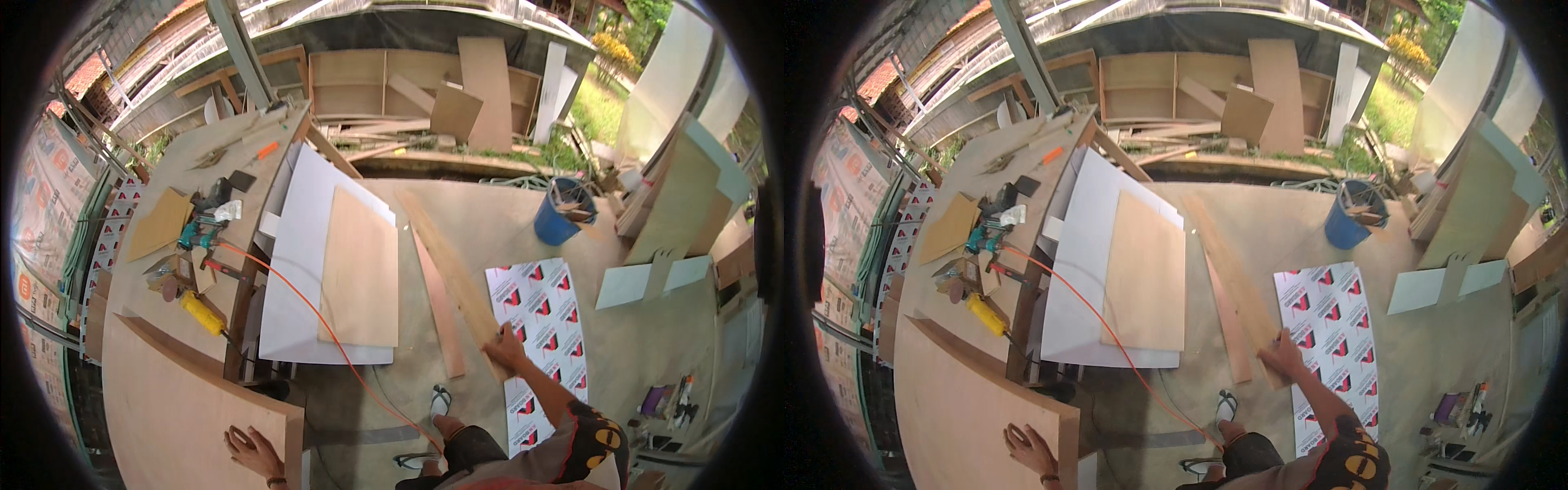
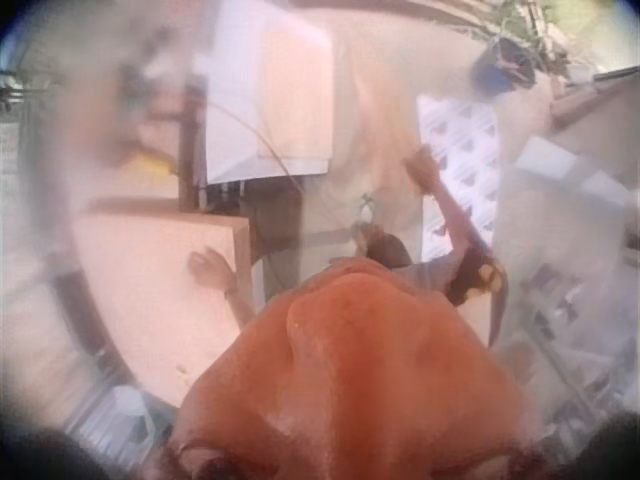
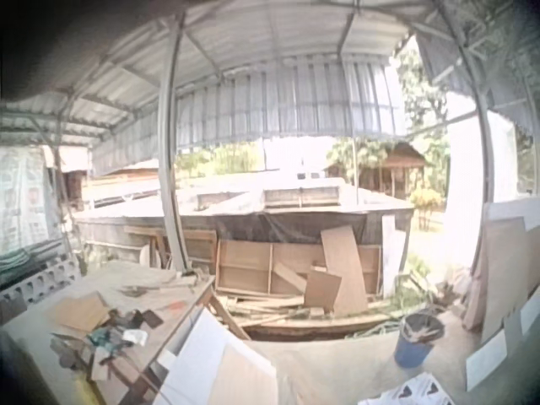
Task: The person measures a large plywood sheet with a tape measure and draws a line with a pencil. They then place a narrow wooden board onto the plywood, align it with the marks, and trace its curved edge onto the plywood sheet using a pencil.
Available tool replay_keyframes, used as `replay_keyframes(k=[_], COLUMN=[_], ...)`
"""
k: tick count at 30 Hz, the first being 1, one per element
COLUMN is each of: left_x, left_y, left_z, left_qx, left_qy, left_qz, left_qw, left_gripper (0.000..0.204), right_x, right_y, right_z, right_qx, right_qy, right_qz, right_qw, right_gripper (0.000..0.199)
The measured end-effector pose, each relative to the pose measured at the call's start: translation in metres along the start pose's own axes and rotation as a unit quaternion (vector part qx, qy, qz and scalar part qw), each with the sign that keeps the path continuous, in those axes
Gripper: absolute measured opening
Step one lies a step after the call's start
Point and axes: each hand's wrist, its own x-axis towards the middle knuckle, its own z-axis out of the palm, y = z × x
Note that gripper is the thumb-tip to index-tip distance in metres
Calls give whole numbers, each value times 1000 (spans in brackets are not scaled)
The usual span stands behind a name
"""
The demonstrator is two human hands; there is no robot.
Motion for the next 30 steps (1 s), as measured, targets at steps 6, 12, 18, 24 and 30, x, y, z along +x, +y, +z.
replay_keyframes(k=[6, 12, 18, 24, 30], left_x=[-27, -61, -61, -136, -220], left_y=[-19, -74, -149, -288, -346], left_z=[-31, -144, -238, -235, -204], left_qx=[-541, -730, -894, -836, -747], left_qy=[-74, -187, -130, 150, 312], left_qz=[5, -18, -144, -297, -438], left_qw=[838, 657, 405, 436, 390], left_gripper=[54, 62, 79, 68, 61], right_x=[-235, -378, -431, -442, -410], right_y=[-44, -112, -180, -285, -401], right_z=[-88, -95, -42, 34, 113], right_qx=[-27, -9, 11, -73, -115], right_qy=[30, -38, -54, -246, -321], right_qz=[-150, -349, -597, -756, -815], right_qw=[988, 936, 800, 602, 468], right_gripper=[83, 82, 87, 78, 76])
